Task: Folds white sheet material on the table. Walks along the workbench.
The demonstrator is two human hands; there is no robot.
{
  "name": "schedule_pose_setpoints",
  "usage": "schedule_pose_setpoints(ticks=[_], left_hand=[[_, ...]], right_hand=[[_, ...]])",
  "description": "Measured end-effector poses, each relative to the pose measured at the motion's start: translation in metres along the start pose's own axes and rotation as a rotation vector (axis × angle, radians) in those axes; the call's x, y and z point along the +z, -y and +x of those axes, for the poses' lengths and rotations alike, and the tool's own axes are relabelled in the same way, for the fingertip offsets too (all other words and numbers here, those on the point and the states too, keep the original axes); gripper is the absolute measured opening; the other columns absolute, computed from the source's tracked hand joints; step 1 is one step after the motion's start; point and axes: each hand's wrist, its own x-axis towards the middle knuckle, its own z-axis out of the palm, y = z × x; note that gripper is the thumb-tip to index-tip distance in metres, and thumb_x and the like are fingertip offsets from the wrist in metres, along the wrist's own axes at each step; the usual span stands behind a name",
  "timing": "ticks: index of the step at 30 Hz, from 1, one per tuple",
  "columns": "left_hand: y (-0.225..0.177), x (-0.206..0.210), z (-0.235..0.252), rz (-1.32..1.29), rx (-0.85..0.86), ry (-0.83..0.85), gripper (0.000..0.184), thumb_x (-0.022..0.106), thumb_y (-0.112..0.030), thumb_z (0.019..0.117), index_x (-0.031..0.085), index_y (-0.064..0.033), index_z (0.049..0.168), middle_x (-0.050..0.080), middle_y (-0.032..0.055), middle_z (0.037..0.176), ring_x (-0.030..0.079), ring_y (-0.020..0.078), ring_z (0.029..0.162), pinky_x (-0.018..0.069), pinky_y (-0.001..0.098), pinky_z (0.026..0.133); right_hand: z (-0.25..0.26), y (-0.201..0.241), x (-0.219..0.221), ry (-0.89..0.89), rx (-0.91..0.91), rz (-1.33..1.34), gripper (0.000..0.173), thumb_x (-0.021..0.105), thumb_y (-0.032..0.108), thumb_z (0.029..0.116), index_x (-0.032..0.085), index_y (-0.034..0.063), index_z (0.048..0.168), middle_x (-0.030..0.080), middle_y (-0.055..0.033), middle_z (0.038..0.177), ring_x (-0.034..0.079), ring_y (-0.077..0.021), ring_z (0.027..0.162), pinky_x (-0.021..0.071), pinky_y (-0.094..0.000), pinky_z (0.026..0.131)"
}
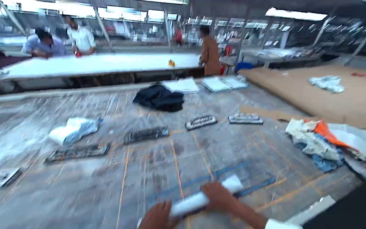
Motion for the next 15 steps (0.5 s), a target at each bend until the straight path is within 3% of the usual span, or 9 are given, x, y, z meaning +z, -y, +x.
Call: schedule_pose_setpoints(ticks=[2, 6, 10, 12, 15], left_hand=[[-0.004, -0.008, 0.001, -0.018, -0.03, 0.032, 0.067, 0.065, -0.057, 0.0929, 0.065, 0.0013, 0.125, 0.071, 0.0249, 0.107, 0.071, 0.0431, 0.1, 0.0572, 0.0574, 0.085], [-0.005, -0.017, 0.0, -0.059, -0.077, 0.08, 0.065, 0.068, -0.058, 0.0918, 0.065, -0.0025, 0.124, 0.072, 0.0194, 0.105, 0.071, 0.0379, 0.099, 0.0569, 0.0552, 0.085], [-0.007, -0.027, 0.004, -0.099, -0.081, 0.159, 0.055, 0.073, -0.052, 0.0906, 0.069, -0.0035, 0.117, 0.072, 0.016, 0.105, 0.07, 0.0333, 0.1, 0.0559, 0.0522, 0.087], [-0.009, -0.033, 0.006, -0.083, -0.101, 0.2, 0.051, 0.075, -0.047, 0.0904, 0.068, -0.0049, 0.118, 0.072, 0.0152, 0.104, 0.07, 0.033, 0.1, 0.0557, 0.0522, 0.085], [-0.015, -0.034, 0.004, -0.047, -0.152, 0.194, 0.051, 0.078, -0.044, 0.0882, 0.065, -0.0071, 0.121, 0.072, 0.0146, 0.101, 0.07, 0.0332, 0.098, 0.0556, 0.0526, 0.081]], right_hand=[[0.0, 0.01, -0.014, 0.077, 0.054, -0.007, 0.065, 0.079, 0.034, 0.0874, 0.056, 0.0039, 0.14, 0.065, -0.0246, 0.126, 0.062, -0.0442, 0.119, 0.0461, -0.0632, 0.1], [0.004, 0.016, -0.012, 0.016, 0.087, -0.101, 0.064, 0.087, 0.035, 0.0786, 0.062, 0.0032, 0.128, 0.07, -0.0205, 0.107, 0.069, -0.0398, 0.101, 0.0534, -0.0583, 0.087], [0.001, 0.02, -0.011, 0.016, 0.122, -0.157, 0.071, 0.088, 0.039, 0.0766, 0.059, 0.0014, 0.128, 0.069, -0.019, 0.11, 0.067, -0.0357, 0.106, 0.0505, -0.0539, 0.093], [-0.002, 0.019, -0.008, -0.02, 0.1, -0.154, 0.076, 0.087, 0.049, 0.0759, 0.059, 0.0014, 0.127, 0.069, -0.0172, 0.112, 0.067, -0.0339, 0.108, 0.0489, -0.0527, 0.095], [-0.008, 0.013, 0.0, -0.097, 0.031, -0.161, 0.078, 0.081, 0.061, 0.0754, 0.061, 0.0045, 0.126, 0.069, -0.0132, 0.11, 0.066, -0.0311, 0.104, 0.0485, -0.0518, 0.09]])
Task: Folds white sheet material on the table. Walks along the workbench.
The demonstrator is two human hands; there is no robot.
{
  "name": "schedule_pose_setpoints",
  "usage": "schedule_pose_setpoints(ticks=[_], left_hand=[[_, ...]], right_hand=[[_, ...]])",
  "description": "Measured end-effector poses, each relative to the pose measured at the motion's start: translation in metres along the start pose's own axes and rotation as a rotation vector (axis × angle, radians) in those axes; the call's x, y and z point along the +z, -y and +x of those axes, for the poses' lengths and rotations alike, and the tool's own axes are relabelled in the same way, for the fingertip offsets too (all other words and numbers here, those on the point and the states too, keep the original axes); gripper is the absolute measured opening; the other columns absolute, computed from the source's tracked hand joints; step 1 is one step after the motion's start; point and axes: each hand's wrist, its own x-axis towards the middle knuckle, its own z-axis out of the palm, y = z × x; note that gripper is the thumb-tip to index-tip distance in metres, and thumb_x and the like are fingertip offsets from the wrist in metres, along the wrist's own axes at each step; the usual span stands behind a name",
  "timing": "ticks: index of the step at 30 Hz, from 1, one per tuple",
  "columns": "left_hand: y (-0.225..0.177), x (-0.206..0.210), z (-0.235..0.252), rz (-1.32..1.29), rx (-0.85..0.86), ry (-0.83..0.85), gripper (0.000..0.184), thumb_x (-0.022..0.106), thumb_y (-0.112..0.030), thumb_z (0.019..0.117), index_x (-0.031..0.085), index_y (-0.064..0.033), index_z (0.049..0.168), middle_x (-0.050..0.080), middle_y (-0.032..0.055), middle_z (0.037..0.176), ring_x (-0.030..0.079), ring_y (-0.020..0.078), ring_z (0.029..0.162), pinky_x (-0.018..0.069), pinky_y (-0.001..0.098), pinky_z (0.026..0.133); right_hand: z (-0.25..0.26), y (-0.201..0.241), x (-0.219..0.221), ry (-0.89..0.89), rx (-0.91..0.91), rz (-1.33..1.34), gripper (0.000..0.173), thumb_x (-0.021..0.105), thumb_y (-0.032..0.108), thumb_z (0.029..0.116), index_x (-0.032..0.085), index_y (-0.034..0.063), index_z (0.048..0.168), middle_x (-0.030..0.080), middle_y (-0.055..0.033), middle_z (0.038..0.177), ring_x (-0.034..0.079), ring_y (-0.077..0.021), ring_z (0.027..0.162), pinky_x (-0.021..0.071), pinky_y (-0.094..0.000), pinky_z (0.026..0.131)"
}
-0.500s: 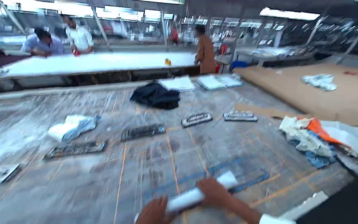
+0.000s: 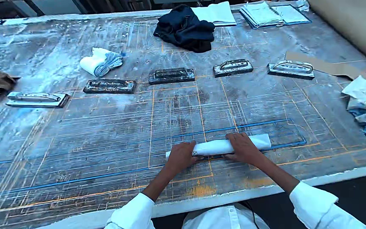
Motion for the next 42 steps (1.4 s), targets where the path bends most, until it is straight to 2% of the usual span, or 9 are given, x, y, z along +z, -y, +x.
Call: schedule_pose_setpoints(ticks=[6, 9, 13, 20, 26, 29, 34, 38, 42], left_hand=[[-0.006, 0.031, -0.022, -0.002, 0.006, -0.17, 0.066, 0.087, -0.044, 0.0771, 0.064, -0.004, 0.124, 0.071, 0.0156, 0.103, 0.069, 0.0341, 0.099, 0.0549, 0.0516, 0.085], [-0.003, 0.054, -0.032, 0.007, 0.054, -0.28, 0.084, 0.076, -0.072, 0.0743, 0.066, -0.0031, 0.122, 0.071, 0.0134, 0.103, 0.068, 0.0321, 0.098, 0.054, 0.0509, 0.084], [-0.007, 0.059, -0.039, -0.007, 0.051, -0.279, 0.078, 0.064, -0.073, 0.0838, 0.068, -0.0036, 0.119, 0.07, 0.0139, 0.104, 0.068, 0.0324, 0.099, 0.053, 0.0505, 0.083], [-0.011, 0.068, -0.044, 0.032, 0.032, -0.319, 0.073, 0.058, -0.072, 0.0879, 0.069, -0.0026, 0.108, 0.067, 0.0134, 0.098, 0.066, 0.0328, 0.093, 0.052, 0.0499, 0.075], [-0.017, 0.086, -0.054, 0.164, 0.069, -0.596, 0.05, 0.067, -0.057, 0.0865, 0.068, -0.0065, 0.089, 0.065, 0.0092, 0.083, 0.065, 0.0297, 0.077, 0.0499, 0.0464, 0.069], [-0.019, 0.093, -0.064, 0.24, 0.085, -0.674, 0.032, 0.077, -0.033, 0.0727, 0.069, -0.0076, 0.09, 0.068, 0.0096, 0.089, 0.066, 0.0304, 0.08, 0.0503, 0.0478, 0.072], [-0.038, 0.102, -0.078, 0.21, 0.022, -0.648, 0.062, 0.056, -0.067, 0.0889, 0.074, -0.0097, 0.102, 0.071, 0.0104, 0.097, 0.068, 0.0312, 0.089, 0.051, 0.0494, 0.077], [-0.056, 0.099, -0.07, 0.134, -0.016, -0.588, 0.067, 0.044, -0.071, 0.0946, 0.073, -0.0104, 0.102, 0.067, 0.01, 0.092, 0.065, 0.0316, 0.087, 0.0494, 0.0496, 0.075], [-0.056, 0.101, -0.063, 0.01, -0.073, -0.553, 0.062, 0.036, -0.061, 0.102, 0.072, -0.0101, 0.098, 0.065, 0.0092, 0.091, 0.063, 0.0315, 0.089, 0.0464, 0.0491, 0.075]], right_hand=[[-0.016, -0.001, 0.001, 0.12, 0.011, 0.137, 0.057, 0.08, 0.05, 0.082, 0.068, 0.0092, 0.119, 0.064, -0.0116, 0.114, 0.061, -0.0323, 0.11, 0.049, -0.0524, 0.087], [-0.022, 0.004, 0.003, 0.125, 0.04, 0.192, 0.053, 0.086, 0.04, 0.0786, 0.067, 0.0109, 0.119, 0.065, -0.0108, 0.113, 0.061, -0.0319, 0.108, 0.0491, -0.0526, 0.085], [-0.025, 0.011, 0.001, 0.14, 0.06, 0.202, 0.049, 0.087, 0.032, 0.0788, 0.067, 0.012, 0.119, 0.068, -0.0094, 0.112, 0.063, -0.0318, 0.108, 0.0492, -0.054, 0.085], [-0.004, 0.004, -0.005, 0.312, -0.078, 0.155, 0.059, 0.081, 0.05, 0.0835, 0.065, 0.0076, 0.121, 0.067, -0.0113, 0.115, 0.063, -0.0312, 0.112, 0.0498, -0.0522, 0.091], [-0.02, 0.003, -0.002, 0.134, -0.194, 0.125, 0.053, 0.081, 0.053, 0.0813, 0.067, 0.0136, 0.114, 0.068, -0.005, 0.107, 0.065, -0.0254, 0.103, 0.0495, -0.0474, 0.084], [-0.036, 0.002, 0.009, -0.141, -0.306, 0.181, 0.04, 0.084, 0.042, 0.0782, 0.071, 0.015, 0.105, 0.069, -0.0027, 0.093, 0.067, -0.0234, 0.089, 0.051, -0.0449, 0.075], [-0.055, 0.014, 0.031, -0.326, -0.381, 0.11, 0.027, 0.086, 0.011, 0.0691, 0.073, 0.0123, 0.092, 0.068, -0.0039, 0.085, 0.068, -0.0236, 0.082, 0.0539, -0.0418, 0.069], [-0.052, 0.013, 0.03, -0.296, -0.447, 0.085, 0.019, 0.078, 0.025, 0.0833, 0.07, 0.0106, 0.092, 0.066, -0.0061, 0.084, 0.068, -0.0252, 0.079, 0.0542, -0.0394, 0.065], [-0.035, 0.006, 0.019, -0.207, -0.477, 0.111, 0.045, 0.053, 0.048, 0.1026, 0.068, 0.0069, 0.093, 0.063, -0.0084, 0.079, 0.066, -0.0275, 0.074, 0.0539, -0.0396, 0.06]])
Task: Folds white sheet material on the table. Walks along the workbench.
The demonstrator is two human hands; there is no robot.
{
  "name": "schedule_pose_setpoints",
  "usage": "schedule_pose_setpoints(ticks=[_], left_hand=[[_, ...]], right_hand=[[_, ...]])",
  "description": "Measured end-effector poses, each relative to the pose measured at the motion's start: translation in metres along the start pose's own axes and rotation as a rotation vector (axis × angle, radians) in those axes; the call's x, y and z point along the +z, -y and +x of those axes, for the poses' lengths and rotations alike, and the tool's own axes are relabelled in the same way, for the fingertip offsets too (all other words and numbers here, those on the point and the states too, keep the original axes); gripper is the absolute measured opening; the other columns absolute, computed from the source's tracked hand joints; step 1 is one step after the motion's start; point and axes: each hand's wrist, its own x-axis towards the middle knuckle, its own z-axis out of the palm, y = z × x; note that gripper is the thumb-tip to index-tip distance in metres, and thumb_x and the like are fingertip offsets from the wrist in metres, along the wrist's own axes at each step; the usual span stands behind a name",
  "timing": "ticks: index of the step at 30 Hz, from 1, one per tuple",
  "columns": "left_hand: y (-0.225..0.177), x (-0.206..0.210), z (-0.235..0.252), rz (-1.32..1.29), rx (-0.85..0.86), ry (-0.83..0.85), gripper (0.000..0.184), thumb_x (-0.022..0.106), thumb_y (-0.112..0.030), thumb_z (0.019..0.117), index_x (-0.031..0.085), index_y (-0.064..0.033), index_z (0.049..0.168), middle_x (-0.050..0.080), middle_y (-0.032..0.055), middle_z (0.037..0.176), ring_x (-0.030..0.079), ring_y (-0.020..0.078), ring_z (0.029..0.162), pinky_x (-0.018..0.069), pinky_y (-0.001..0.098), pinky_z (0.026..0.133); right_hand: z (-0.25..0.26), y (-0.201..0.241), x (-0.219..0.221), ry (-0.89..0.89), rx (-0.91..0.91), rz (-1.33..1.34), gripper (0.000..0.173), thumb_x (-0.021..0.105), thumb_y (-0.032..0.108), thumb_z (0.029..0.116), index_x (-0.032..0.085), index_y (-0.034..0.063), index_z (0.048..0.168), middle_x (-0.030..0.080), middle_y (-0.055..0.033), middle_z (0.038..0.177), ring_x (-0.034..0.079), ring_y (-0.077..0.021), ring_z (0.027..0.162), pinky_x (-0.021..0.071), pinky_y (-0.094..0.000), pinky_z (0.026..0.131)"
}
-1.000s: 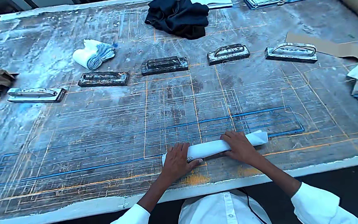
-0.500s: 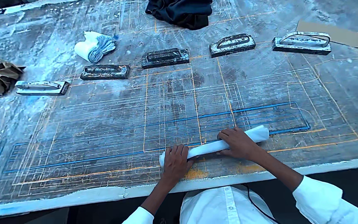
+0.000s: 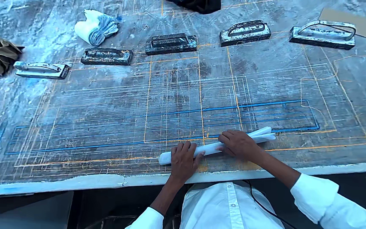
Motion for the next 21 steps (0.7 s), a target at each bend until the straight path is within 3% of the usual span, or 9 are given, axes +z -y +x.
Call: schedule_pose_setpoints(ticks=[7, 9, 13, 17, 21], left_hand=[[-0.006, 0.001, 0.002, -0.069, -0.131, 0.05, 0.05, 0.042, -0.05, 0.1048, 0.072, -0.0103, 0.107, 0.066, 0.0102, 0.1, 0.062, 0.0333, 0.101, 0.0452, 0.0537, 0.084], [-0.007, 0.0, -0.002, -0.083, -0.138, 0.023, 0.048, 0.043, -0.049, 0.1052, 0.072, -0.0119, 0.108, 0.067, 0.0086, 0.105, 0.061, 0.0322, 0.105, 0.0446, 0.0545, 0.088], [-0.013, 0.01, -0.019, -0.087, -0.099, -0.146, 0.041, 0.049, -0.045, 0.1037, 0.075, -0.013, 0.102, 0.072, 0.0055, 0.108, 0.065, 0.0283, 0.104, 0.0456, 0.0517, 0.093], [-0.015, 0.01, -0.027, -0.099, -0.076, -0.205, 0.042, 0.051, -0.044, 0.1034, 0.076, -0.0108, 0.097, 0.073, 0.0063, 0.1, 0.067, 0.0279, 0.099, 0.0479, 0.0493, 0.093], [-0.015, 0.0, -0.026, -0.128, -0.065, -0.147, 0.041, 0.053, -0.045, 0.1012, 0.076, -0.0117, 0.094, 0.072, 0.0057, 0.097, 0.067, 0.0281, 0.099, 0.0497, 0.0494, 0.09]], right_hand=[[0.024, -0.01, 0.003, 0.318, 0.083, 0.04, 0.043, 0.04, 0.039, 0.1108, 0.063, 0.0054, 0.101, 0.064, -0.0137, 0.087, 0.067, -0.0338, 0.085, 0.0521, -0.0452, 0.068], [0.022, -0.01, 0.006, 0.255, 0.063, 0.056, 0.041, 0.043, 0.038, 0.1101, 0.065, 0.005, 0.099, 0.065, -0.0132, 0.087, 0.068, -0.0329, 0.085, 0.0528, -0.0451, 0.067], [-0.002, -0.002, 0.011, -0.055, -0.004, -0.05, 0.044, 0.051, 0.045, 0.1044, 0.066, 0.0075, 0.086, 0.062, -0.0079, 0.08, 0.065, -0.0268, 0.075, 0.0517, -0.0396, 0.06], [-0.032, -0.01, -0.005, -0.076, 0.024, -0.102, 0.048, 0.054, 0.056, 0.099, 0.07, 0.0109, 0.093, 0.068, -0.0061, 0.093, 0.067, -0.0254, 0.092, 0.0531, -0.0438, 0.081], [-0.056, -0.022, -0.018, -0.104, 0.0, -0.084, 0.039, 0.052, 0.046, 0.1034, 0.072, 0.0133, 0.096, 0.07, -0.0044, 0.1, 0.067, -0.0232, 0.1, 0.0516, -0.0434, 0.087]])
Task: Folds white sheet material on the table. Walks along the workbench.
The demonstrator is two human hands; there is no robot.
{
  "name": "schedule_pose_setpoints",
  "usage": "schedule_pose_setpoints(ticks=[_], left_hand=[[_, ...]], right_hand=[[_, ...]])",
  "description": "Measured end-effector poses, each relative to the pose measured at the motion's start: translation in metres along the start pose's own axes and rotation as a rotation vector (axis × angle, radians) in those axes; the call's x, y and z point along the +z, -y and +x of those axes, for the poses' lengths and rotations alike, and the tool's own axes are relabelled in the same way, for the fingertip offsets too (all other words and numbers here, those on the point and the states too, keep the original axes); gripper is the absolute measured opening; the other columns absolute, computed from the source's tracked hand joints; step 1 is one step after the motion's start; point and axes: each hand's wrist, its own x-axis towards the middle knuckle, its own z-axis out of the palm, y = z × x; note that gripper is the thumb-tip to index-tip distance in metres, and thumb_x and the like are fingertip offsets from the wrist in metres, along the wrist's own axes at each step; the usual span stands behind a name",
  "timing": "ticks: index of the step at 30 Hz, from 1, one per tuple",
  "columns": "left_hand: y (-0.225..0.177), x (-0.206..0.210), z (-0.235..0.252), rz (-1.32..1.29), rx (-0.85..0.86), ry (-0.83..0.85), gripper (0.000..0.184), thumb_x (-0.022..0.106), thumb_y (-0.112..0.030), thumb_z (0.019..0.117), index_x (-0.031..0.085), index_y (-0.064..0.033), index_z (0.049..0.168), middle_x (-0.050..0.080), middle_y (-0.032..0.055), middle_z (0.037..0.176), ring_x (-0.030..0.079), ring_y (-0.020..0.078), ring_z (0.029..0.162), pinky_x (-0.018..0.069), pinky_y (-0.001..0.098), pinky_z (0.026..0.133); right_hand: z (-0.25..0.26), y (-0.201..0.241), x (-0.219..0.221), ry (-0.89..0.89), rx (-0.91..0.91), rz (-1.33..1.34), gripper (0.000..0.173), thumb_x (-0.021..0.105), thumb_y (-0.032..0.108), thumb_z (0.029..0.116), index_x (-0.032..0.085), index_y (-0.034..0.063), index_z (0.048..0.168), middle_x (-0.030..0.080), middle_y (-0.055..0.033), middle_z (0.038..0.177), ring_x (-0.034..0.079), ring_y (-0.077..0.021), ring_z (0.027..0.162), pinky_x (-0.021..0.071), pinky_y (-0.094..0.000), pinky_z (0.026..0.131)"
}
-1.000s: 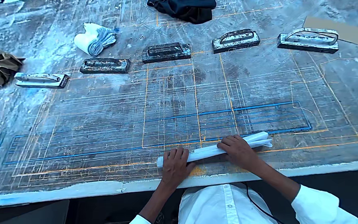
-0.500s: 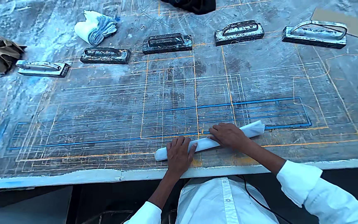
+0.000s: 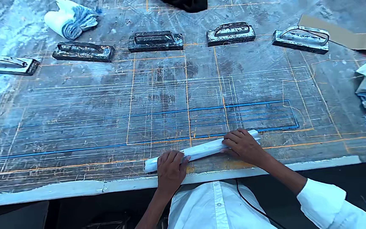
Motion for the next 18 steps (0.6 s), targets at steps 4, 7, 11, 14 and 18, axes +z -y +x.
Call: schedule_pose_setpoints(ticks=[4, 7, 11, 14, 18], left_hand=[[0.008, -0.022, 0.017, -0.08, 0.011, 0.202, 0.045, 0.058, -0.055, 0.0949, 0.075, -0.0138, 0.093, 0.069, 0.0035, 0.096, 0.065, 0.026, 0.096, 0.052, 0.0484, 0.08], [0.015, -0.031, 0.029, -0.142, 0.041, 0.293, 0.044, 0.062, -0.054, 0.0932, 0.074, -0.0118, 0.095, 0.07, 0.0051, 0.097, 0.066, 0.0261, 0.094, 0.0524, 0.0486, 0.078], [0.015, -0.043, 0.046, -0.2, 0.001, 0.377, 0.048, 0.058, -0.053, 0.0979, 0.074, -0.0083, 0.1, 0.07, 0.0088, 0.1, 0.067, 0.0293, 0.096, 0.0544, 0.0521, 0.081], [0.017, -0.047, 0.054, -0.185, -0.01, 0.422, 0.039, 0.066, -0.044, 0.0977, 0.073, -0.007, 0.105, 0.071, 0.0105, 0.101, 0.068, 0.0305, 0.098, 0.0558, 0.0523, 0.084], [0.019, -0.045, 0.054, -0.184, -0.006, 0.415, 0.032, 0.073, -0.038, 0.0941, 0.073, -0.0081, 0.107, 0.071, 0.0091, 0.103, 0.068, 0.0287, 0.097, 0.0558, 0.0509, 0.083]], right_hand=[[-0.013, 0.001, 0.004, -0.053, 0.092, 0.171, 0.038, 0.058, 0.049, 0.1005, 0.075, 0.0148, 0.102, 0.07, -0.0043, 0.106, 0.065, -0.0221, 0.105, 0.0507, -0.0432, 0.094], [-0.005, -0.003, 0.001, 0.026, 0.224, 0.306, 0.034, 0.061, 0.044, 0.0995, 0.075, 0.0149, 0.111, 0.071, -0.0047, 0.112, 0.066, -0.0245, 0.106, 0.0512, -0.0481, 0.091], [0.021, -0.009, -0.011, 0.212, 0.27, 0.393, 0.019, 0.07, 0.021, 0.0967, 0.076, 0.01, 0.111, 0.074, -0.0088, 0.105, 0.07, -0.03, 0.1, 0.0537, -0.0535, 0.086], [0.033, -0.017, -0.008, 0.282, 0.229, 0.377, 0.013, 0.07, 0.013, 0.0966, 0.075, 0.0068, 0.107, 0.075, -0.0106, 0.101, 0.071, -0.03, 0.098, 0.0538, -0.0516, 0.088], [0.031, -0.019, 0.001, 0.182, 0.175, 0.326, 0.01, 0.071, 0.012, 0.0953, 0.076, 0.0072, 0.102, 0.075, -0.0097, 0.096, 0.072, -0.0285, 0.094, 0.0547, -0.049, 0.087]])
